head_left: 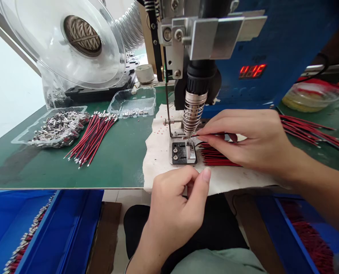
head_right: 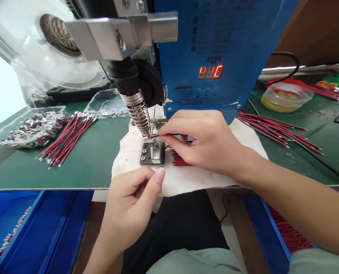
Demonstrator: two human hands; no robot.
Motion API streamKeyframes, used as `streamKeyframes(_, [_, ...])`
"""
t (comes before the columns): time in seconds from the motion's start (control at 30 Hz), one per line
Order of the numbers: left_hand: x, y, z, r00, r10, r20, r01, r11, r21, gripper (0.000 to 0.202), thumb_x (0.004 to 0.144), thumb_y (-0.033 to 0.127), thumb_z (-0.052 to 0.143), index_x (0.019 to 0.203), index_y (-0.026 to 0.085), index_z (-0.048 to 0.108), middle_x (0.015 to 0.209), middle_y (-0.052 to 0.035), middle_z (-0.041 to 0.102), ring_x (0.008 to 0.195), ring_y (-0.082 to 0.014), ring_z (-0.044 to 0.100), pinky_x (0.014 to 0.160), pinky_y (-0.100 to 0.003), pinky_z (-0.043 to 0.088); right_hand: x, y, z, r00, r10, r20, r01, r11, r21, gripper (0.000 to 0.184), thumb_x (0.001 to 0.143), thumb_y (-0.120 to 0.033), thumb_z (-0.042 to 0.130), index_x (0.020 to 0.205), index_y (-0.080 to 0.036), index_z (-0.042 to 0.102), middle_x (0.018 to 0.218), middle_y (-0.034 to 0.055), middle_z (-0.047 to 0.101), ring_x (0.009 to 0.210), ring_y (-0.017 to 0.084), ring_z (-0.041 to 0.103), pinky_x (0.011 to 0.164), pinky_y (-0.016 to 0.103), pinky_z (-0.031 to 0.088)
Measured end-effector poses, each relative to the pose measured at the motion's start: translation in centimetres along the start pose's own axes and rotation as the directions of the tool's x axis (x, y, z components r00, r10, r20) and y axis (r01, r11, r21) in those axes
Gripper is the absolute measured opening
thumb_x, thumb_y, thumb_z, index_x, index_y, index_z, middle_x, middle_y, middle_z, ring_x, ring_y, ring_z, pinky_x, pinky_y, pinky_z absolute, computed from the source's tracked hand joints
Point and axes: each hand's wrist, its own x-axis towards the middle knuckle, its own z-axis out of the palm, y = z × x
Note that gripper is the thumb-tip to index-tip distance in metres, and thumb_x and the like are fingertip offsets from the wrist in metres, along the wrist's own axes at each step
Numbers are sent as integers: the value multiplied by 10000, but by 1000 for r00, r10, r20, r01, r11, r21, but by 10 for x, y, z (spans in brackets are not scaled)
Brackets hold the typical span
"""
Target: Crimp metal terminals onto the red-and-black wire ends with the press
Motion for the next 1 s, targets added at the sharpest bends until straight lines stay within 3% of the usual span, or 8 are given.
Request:
streamKeyframes(0.33, [-1, 1, 3, 1000, 28, -13, -27, 999, 36, 464, 1082, 156, 735, 657, 205, 555, 542, 76, 511, 505, -68, 455, 488, -215, 327, 1, -3, -1, 999, -39, 30, 37, 998, 60, 215, 1180, -149, 768, 1074, -290, 892, 1048, 3, 958, 881, 210, 899, 788, 336, 698])
streamKeyframes(0.47, [-2, 1, 7, 996, 77, -43, -74, 995, 73, 255, 1083, 145, 755, 833, 181, 791, 665, 28, 738, 536, -88, 532, 512, -242, 389, 1, -6, 0, 995, -73, 60, 65, 990, 128, 207, 1205, -172, 753, 1080, -284, 875, 1020, 7, 937, 848, 193, 873, 798, 330, 697])
streamKeyframes(0.53, [-1, 2, 10, 994, 94, -51, -89, 992, 89, 156, 1077, 138, 757, 945, 160, 837, 780, -8, 826, 545, -95, 509, 513, -267, 383, 1, -8, 0, 995, -94, 45, 87, 985, 147, 192, 1200, -163, 764, 1069, -276, 846, 993, 1, 914, 846, 181, 854, 784, 317, 677])
streamKeyframes(0.6, [1, 4, 14, 996, 88, -35, -85, 992, 94, 190, 1064, 126, 745, 883, 179, 762, 744, 2, 767, 537, -98, 436, 491, -290, 328, 0, -10, -1, 993, -111, 25, 106, 982, 156, 185, 1188, -148, 771, 1058, -273, 810, 954, -9, 879, 830, 173, 824, 754, 307, 644])
streamKeyframes(0.7, [3, 6, 21, 996, 89, -26, -88, 995, 54, 383, 1017, 70, 702, 740, 244, 503, 617, 57, 504, 538, -103, 365, 477, -306, 236, -3, -13, -2, 992, -128, 14, 124, 978, 170, 175, 1177, -151, 773, 1061, -283, 763, 877, -26, 803, 756, 168, 751, 688, 312, 585])
streamKeyframes(0.77, [5, 7, 25, 995, 90, -47, -90, 996, -16, 421, 1009, 50, 694, 728, 245, 448, 605, 68, 436, 540, -101, 356, 478, -296, 225, -4, -15, -2, 991, -130, 5, 127, 974, 189, 175, 1175, -157, 772, 1071, -294, 739, 836, -38, 760, 716, 168, 714, 662, 321, 554])
streamKeyframes(0.9, [4, 11, 29, 994, 8, -106, -23, 990, -142, 425, 1008, 31, 735, 677, 207, 535, 597, 61, 542, 551, -88, 467, 517, -235, 351, -4, -18, 0, 989, -144, 26, 134, 964, 232, 164, 1212, -202, 753, 1086, -301, 721, 808, -49, 741, 664, 155, 679, 640, 323, 512])
streamKeyframes(1.0, [-2, 15, 24, 989, -95, -117, 72, 981, -183, 344, 1010, 72, 789, 715, 221, 694, 635, 51, 660, 548, -106, 557, 520, -231, 424, -1, -13, -4, 978, -197, 65, 176, 954, 242, 130, 1263, -279, 702, 1141, -282, 745, 842, -39, 776, 677, 148, 693, 653, 316, 504])
